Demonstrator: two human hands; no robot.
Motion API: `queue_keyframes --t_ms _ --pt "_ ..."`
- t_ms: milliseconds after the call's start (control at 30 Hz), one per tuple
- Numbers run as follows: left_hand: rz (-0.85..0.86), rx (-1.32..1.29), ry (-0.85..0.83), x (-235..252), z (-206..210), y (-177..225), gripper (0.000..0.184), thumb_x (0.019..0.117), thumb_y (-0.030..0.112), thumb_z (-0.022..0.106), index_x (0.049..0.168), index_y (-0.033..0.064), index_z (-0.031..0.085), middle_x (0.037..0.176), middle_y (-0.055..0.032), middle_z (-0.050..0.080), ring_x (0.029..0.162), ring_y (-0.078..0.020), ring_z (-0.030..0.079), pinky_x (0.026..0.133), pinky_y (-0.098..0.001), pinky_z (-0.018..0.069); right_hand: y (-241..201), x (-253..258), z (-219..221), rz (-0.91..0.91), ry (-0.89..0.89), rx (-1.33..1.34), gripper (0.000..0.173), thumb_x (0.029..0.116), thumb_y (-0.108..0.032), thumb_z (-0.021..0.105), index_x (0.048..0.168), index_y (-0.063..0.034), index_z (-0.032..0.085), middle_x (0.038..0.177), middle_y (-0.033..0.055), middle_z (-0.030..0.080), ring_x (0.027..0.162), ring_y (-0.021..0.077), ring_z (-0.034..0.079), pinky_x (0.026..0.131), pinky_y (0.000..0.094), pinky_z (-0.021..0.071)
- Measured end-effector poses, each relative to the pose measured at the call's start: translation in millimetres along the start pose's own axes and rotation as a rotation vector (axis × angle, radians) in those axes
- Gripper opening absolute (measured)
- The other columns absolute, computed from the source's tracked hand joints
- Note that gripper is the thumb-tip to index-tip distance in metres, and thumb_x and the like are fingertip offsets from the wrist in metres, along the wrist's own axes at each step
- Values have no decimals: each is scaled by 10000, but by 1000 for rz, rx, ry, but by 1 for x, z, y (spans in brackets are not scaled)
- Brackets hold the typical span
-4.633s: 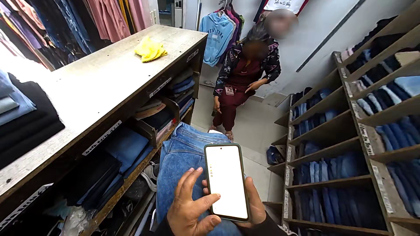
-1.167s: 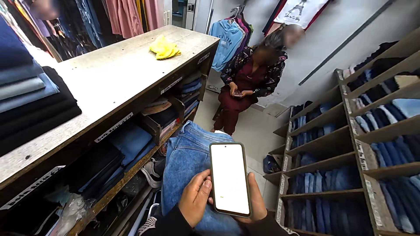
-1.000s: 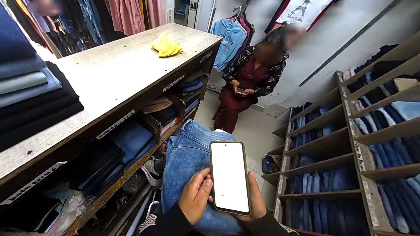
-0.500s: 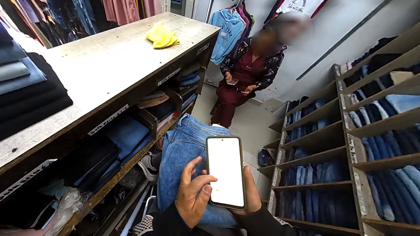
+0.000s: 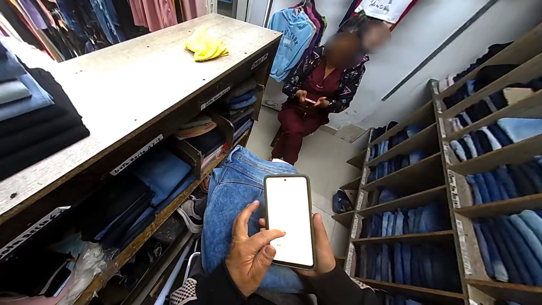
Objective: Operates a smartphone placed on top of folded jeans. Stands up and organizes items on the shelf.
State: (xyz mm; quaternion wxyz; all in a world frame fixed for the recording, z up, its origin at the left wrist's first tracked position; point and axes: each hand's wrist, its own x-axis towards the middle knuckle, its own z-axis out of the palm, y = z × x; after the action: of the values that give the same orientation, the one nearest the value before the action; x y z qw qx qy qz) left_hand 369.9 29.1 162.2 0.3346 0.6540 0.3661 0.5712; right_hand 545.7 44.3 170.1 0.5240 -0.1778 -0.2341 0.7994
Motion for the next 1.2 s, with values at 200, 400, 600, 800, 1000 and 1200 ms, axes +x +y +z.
queue_keyframes --t_ms 200,400,600,800,1000,1200 --pt "57 88 5 -1 -1 0 772 1007 710 232 1379 153 615 1566 -232 389 1481 -322 359 1205 -439 332 -1 0 1 26 1 5 680 861 -707 615 1269 -169 690 1192 149 727 1115 305 710 899 556 597" --pt "115 128 -6 -2 1 -1 771 1009 709 230 1378 150 611 1574 -193 398 1503 -309 329 1217 -422 317 0 0 -2 11 16 16 701 854 -708 624 1273 -149 679 1194 162 722 1110 303 709 927 536 586" --pt "149 171 -35 0 1 2 793 1017 697 198 1330 125 648 1556 -186 424 1508 -302 315 1237 -414 271 0 0 0 -18 16 11 679 872 -694 610 1276 -152 677 1195 150 726 1117 277 709 951 503 582" --pt "159 197 -38 0 3 3 769 1024 686 206 1333 132 640 1556 -187 422 1501 -299 327 1223 -404 297 1 0 1 -35 10 11 670 884 -687 602 1274 -148 678 1190 151 727 1113 269 711 952 489 583" --pt "196 344 -124 -2 9 5 696 1020 697 207 1364 283 648 1569 -142 444 1496 -369 324 1213 -562 222 0 -1 15 -80 115 -63 602 875 -676 617 1195 -176 714 1097 75 764 1031 174 739 906 396 611" --pt "228 413 -160 1 13 7 655 1029 677 210 1378 322 635 1584 -141 432 1514 -383 296 1208 -609 184 -1 -2 16 -92 121 -90 590 881 -672 610 1192 -182 714 1096 64 765 1035 157 737 918 379 607"
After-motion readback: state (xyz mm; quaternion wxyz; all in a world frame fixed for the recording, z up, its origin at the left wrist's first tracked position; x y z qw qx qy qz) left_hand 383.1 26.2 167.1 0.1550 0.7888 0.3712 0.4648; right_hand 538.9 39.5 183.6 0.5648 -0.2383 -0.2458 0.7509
